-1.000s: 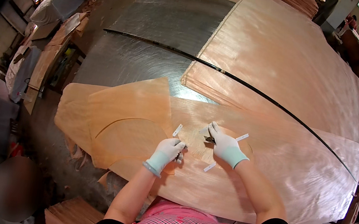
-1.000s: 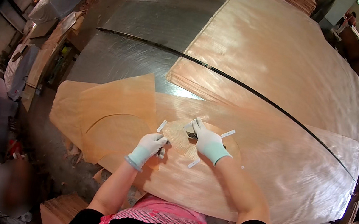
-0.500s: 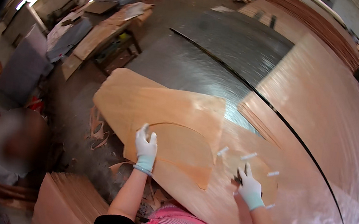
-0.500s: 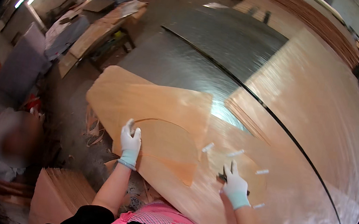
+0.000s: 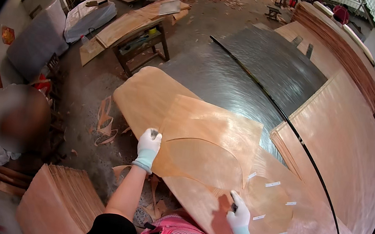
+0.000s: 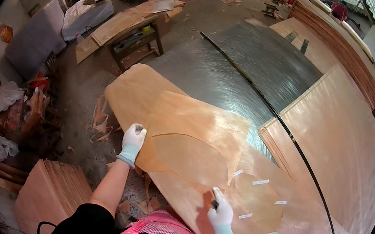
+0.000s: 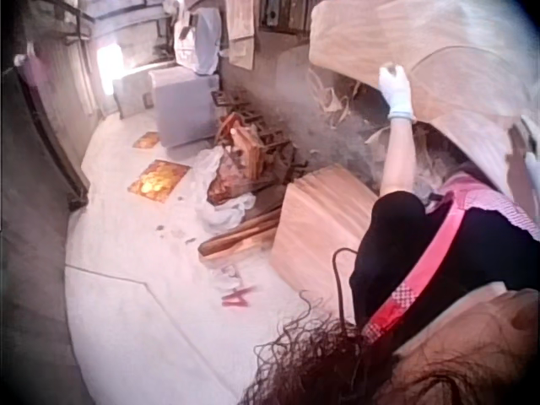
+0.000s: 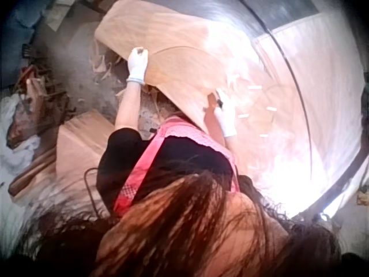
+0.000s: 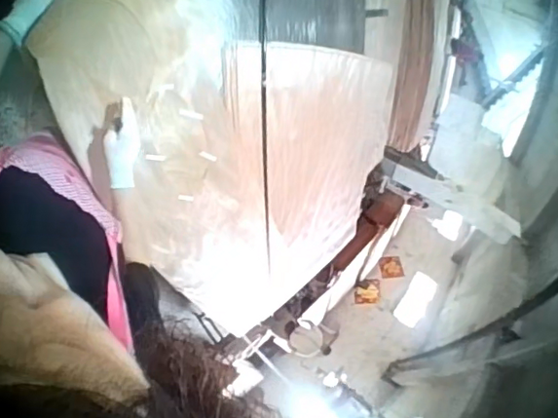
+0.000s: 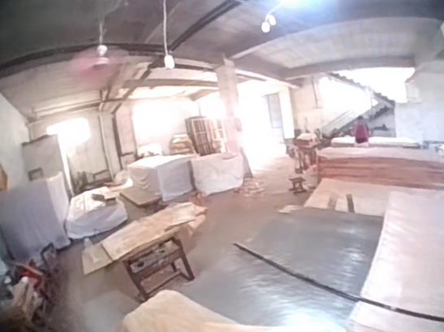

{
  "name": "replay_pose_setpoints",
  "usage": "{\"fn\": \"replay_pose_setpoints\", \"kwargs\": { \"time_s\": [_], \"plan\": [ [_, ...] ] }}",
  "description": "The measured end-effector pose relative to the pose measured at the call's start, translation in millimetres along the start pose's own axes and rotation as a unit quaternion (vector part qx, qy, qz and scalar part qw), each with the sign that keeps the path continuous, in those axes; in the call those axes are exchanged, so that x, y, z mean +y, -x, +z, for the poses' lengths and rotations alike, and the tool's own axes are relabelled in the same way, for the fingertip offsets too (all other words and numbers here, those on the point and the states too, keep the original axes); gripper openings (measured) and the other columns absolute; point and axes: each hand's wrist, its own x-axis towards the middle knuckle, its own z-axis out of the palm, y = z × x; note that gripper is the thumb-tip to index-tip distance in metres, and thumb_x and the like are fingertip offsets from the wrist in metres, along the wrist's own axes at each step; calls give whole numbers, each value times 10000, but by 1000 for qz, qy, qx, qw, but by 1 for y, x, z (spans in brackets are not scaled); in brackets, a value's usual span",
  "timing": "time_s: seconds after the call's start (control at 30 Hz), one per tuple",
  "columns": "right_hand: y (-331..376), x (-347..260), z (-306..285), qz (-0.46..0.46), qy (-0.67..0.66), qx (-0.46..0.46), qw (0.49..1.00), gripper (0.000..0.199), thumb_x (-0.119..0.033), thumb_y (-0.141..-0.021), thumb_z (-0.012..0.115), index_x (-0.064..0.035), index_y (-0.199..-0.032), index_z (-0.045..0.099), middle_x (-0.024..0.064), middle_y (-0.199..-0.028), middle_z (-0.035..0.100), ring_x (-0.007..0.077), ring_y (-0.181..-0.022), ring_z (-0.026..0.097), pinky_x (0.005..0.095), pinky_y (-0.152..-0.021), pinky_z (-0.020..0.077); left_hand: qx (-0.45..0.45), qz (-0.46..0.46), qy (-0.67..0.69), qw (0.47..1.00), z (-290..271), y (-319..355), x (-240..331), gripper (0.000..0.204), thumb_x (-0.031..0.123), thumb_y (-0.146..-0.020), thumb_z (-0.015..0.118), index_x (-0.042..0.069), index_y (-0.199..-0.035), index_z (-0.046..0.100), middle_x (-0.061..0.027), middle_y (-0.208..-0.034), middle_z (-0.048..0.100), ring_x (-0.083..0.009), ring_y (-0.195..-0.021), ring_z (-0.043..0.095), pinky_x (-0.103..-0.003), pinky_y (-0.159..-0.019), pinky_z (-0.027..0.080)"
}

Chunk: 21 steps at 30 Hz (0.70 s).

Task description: The person puts on gloves, aligns a small piece of wood veneer over a larger sheet, and secures it with pieces of tape before moving the large sheet onto a stack.

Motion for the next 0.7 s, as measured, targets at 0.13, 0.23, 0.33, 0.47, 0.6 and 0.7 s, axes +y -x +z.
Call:
{"fn": "replay_pose_setpoints", "kwargs": {
  "time_s": [0.13,0.23,0.33,0.47,0.6,0.7],
  "plan": [
    [-8,-32,30,-26,18,-49,998,594,48,-762,507,-78,-1340,568,168,-1321,600,308,-1189,600,362,-972,501,32,-53,-175,983,5,7,32,703,321,-824,753,10,-1388,470,-260,-1345,532,-362,-1235,537,-452,-1012,461],
    [-3,-48,43,-42,21,-88,995,601,61,-764,499,-81,-1343,566,163,-1310,608,282,-1111,623,345,-923,516,-8,-34,-58,998,0,3,19,807,209,-793,807,-19,-1449,397,-144,-1051,681,-244,-964,647,-329,-844,522],
    [14,-52,54,-53,20,-100,993,612,90,-770,472,-78,-1351,565,162,-1282,628,221,-892,678,295,-812,539,-60,-33,158,985,-3,20,6,567,132,-824,790,-37,-1304,540,-75,-956,685,-141,-796,627,-272,-718,528],
    [45,-40,83,36,-144,-72,986,579,79,-828,463,-39,-1391,524,162,-1272,628,125,-654,574,261,-671,524,-182,-73,327,924,-18,83,-3,207,97,-905,713,-36,-1057,667,-33,-969,684,-99,-841,612,-256,-753,523],
    [71,-77,121,8,-158,-27,987,552,-12,-898,545,26,-1438,437,180,-1330,583,180,-847,638,291,-798,526,-182,-79,380,903,-48,165,0,192,96,-914,701,-14,-1069,668,-26,-968,683,-84,-865,610,-230,-800,505],
    [71,-94,150,-56,-108,-23,992,566,-83,-905,604,44,-1429,432,196,-1339,572,237,-1072,634,324,-936,491,-230,-147,468,840,-71,206,-1,175,84,-943,657,-9,-1092,663,-25,-1004,685,-83,-891,621,-224,-810,508]
  ]
}}
